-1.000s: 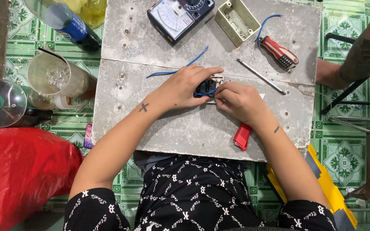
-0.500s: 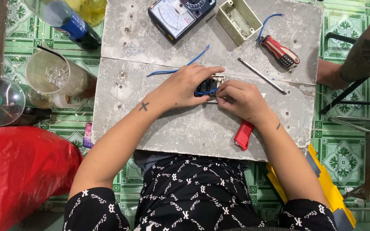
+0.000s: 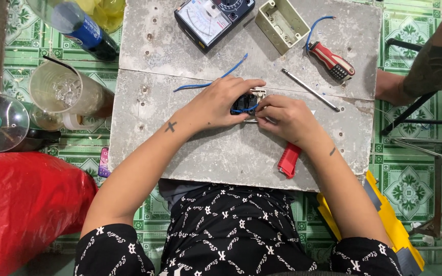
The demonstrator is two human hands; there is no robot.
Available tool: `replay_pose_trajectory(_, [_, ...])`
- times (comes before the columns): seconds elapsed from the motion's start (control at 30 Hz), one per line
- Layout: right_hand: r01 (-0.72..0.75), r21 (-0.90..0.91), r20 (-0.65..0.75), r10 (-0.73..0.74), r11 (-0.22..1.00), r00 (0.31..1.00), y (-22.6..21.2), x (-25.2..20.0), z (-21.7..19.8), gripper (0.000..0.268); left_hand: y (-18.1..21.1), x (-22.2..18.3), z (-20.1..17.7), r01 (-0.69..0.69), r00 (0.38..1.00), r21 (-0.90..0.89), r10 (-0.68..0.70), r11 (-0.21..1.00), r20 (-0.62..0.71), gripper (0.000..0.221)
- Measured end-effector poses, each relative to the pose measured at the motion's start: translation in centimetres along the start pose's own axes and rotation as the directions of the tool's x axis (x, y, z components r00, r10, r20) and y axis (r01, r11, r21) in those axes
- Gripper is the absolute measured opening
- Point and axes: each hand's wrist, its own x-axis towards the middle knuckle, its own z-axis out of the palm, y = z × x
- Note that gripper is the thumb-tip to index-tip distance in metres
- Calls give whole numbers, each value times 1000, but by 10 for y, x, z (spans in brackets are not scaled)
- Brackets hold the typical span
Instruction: Stripping wire insulation and connecting wires to an electrical component using a screwdriver and a utility knife.
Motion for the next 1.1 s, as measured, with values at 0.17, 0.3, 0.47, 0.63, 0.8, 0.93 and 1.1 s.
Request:
replay_pose_trajectory(0.17, [-52, 20, 48, 51, 998, 998, 5, 0, -1, 7, 0, 0, -1, 6, 1000, -16, -6, 1000, 1, 84])
replay_pose_trajectory(0.3, [-99, 33, 72, 96, 995, 993, -2, 3, -6, 7, 1, -1, -2, 4, 1000, -21, -4, 1000, 0, 84])
replay_pose_trajectory(0.47, [-84, 1, 88, 84, 996, 993, 2, 0, -5, 9, 1, 0, -1, -6, 1000, -27, 6, 1000, -2, 85])
replay_pose_trajectory(0.63, [-53, -46, 92, 57, 998, 994, -6, 6, -16, 7, 4, 1, -5, -11, 1000, -35, 11, 999, 4, 84])
replay_pose_trajectory(0.8, [-134, 187, 98, 118, 973, 988, -6, 10, -22, 14, 3, 0, -5, -18, 1000, -43, 19, 999, 10, 86])
replay_pose_trajectory(0.93, [-160, 224, 37, 156, 961, 987, 2, 6, -31, 15, 8, 1, -10, -26, 999, -37, 27, 999, 22, 87])
replay_pose_trajectory(1.1, [-309, -270, -199, 262, 912, 944, 37, -19, -54, 27, 9, 0, -7, -15, 1000, -19, 15, 1000, 8, 95])
